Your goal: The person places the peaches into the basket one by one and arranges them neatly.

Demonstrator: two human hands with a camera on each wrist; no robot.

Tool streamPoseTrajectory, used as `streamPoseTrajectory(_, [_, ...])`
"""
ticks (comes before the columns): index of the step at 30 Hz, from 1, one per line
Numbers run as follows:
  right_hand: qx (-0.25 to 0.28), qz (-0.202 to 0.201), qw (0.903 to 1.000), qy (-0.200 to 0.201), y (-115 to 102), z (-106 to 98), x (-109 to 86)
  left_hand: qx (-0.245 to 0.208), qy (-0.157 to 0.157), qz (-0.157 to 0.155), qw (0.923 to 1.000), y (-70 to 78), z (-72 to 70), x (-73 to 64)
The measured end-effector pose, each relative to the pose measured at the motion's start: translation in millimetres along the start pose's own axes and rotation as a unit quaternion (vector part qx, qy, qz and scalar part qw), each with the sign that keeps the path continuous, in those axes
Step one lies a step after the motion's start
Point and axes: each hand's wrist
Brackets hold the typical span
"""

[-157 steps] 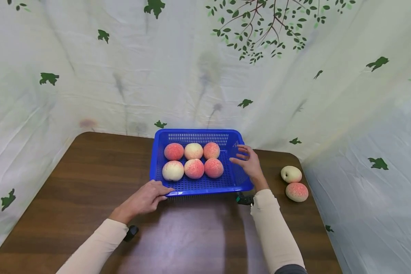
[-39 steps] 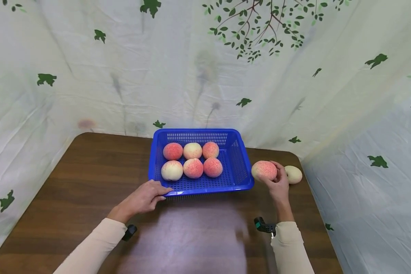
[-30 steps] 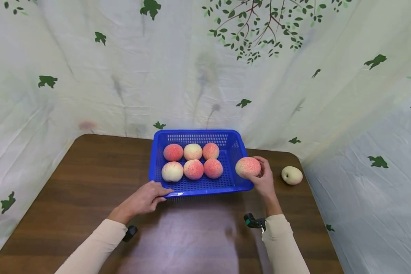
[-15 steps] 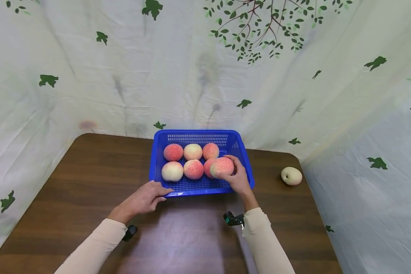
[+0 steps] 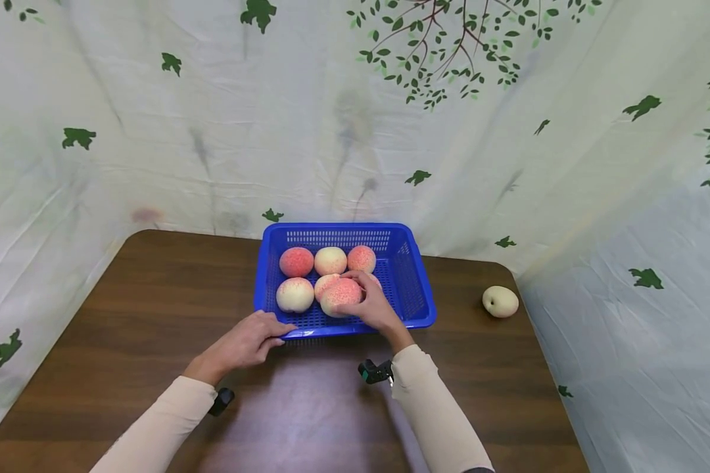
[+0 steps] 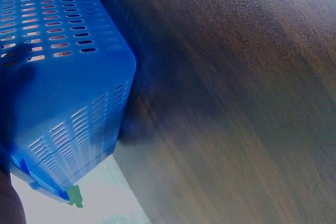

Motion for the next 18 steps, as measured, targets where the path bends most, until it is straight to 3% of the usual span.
streamPoseTrajectory(11, [-0.070, -0.006, 0.9927, -0.098, -11.0, 25.8, 17.0, -0.006, 0.005, -0.003, 1.0000, -1.6, 0.9, -1.7])
streamPoseTrajectory(18, [-0.106, -0.011, 0.9876, -0.116, -10.6, 33.4, 22.1, -0.009, -0.004, -0.016, 0.9998, -0.7, 0.0, -0.8])
Point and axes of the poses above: each hand's wrist, its own x-axis towards the middle knuckle, its own z-axis out of the palm, y = z × x, and after that the axes turned 15 degrees about -x, right-handed
